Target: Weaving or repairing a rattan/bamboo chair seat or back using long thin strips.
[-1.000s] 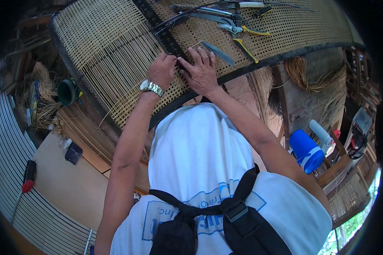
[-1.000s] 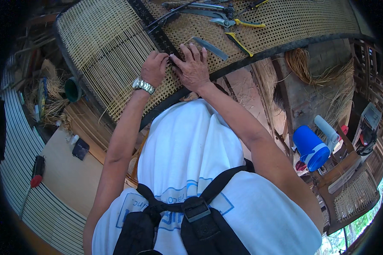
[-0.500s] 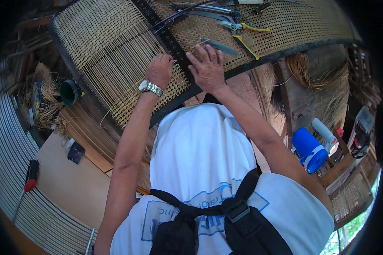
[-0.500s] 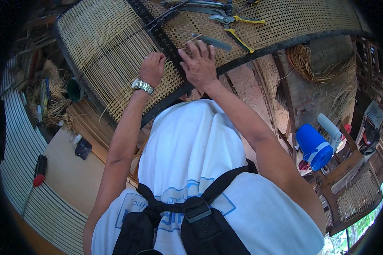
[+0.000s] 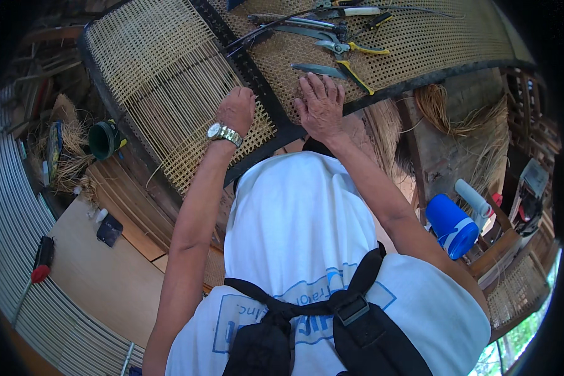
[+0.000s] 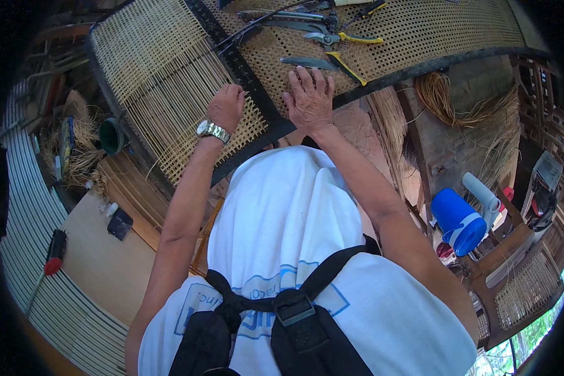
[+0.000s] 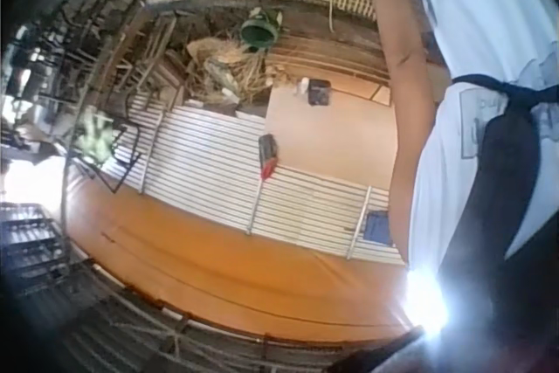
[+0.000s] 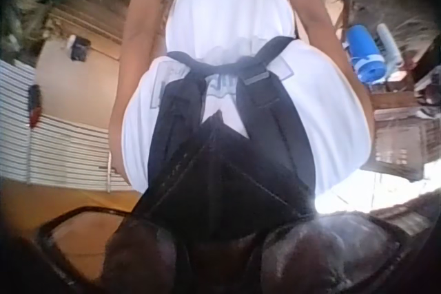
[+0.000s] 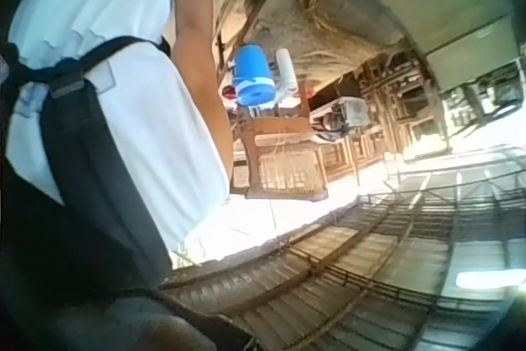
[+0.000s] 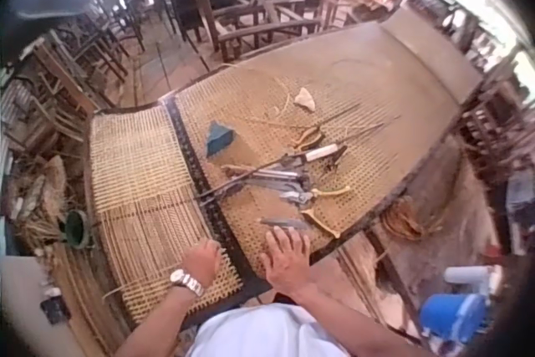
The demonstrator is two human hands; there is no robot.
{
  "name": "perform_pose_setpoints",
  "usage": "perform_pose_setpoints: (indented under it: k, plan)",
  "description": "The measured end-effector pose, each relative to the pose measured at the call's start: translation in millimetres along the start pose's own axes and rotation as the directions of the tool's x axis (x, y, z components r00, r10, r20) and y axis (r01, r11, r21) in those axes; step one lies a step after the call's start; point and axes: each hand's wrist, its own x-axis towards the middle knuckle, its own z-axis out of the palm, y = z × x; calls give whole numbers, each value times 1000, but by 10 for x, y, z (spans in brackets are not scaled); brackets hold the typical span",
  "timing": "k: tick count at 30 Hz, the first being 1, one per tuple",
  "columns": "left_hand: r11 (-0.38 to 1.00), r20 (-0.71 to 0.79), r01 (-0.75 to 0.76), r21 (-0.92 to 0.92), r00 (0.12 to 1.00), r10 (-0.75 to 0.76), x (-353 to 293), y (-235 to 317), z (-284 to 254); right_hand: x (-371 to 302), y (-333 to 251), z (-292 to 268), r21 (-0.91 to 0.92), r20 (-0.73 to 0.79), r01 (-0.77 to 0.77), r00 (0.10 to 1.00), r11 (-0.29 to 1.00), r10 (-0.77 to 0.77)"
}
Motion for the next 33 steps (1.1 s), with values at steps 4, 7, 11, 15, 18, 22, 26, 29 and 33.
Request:
perform_pose_setpoints:
  k: [4,7,11,15,18,22,26,29,33]
  plan:
    - [997,11,-3,82,1000,2,7,67,-3,-8,60,-77,-3,10,24,1000,1000,-24]
    - [995,19,54,83,998,-55,-32,130,-15,-50,119,-117,42,20,52,998,998,-53]
    - [993,4,109,37,994,-109,-45,139,-22,-97,168,-183,64,49,56,997,996,-59]
    - [989,-3,147,-9,989,-147,-38,79,29,-82,237,-210,63,60,75,995,995,-79]
    - [991,11,131,-33,991,-130,-42,55,20,-39,304,-236,107,62,98,993,989,-105]
    - [990,9,133,35,991,-134,-21,110,47,2,382,-273,119,89,134,985,984,-145]
    - [982,-19,159,102,987,-158,36,221,82,26,432,-371,144,113,135,982,980,-152]
    - [961,-2,245,130,969,-247,37,261,157,14,437,-395,127,121,127,982,984,-143]
    - [970,-27,221,103,975,-220,-41,325,117,93,573,-574,236,108,86,988,968,-115]
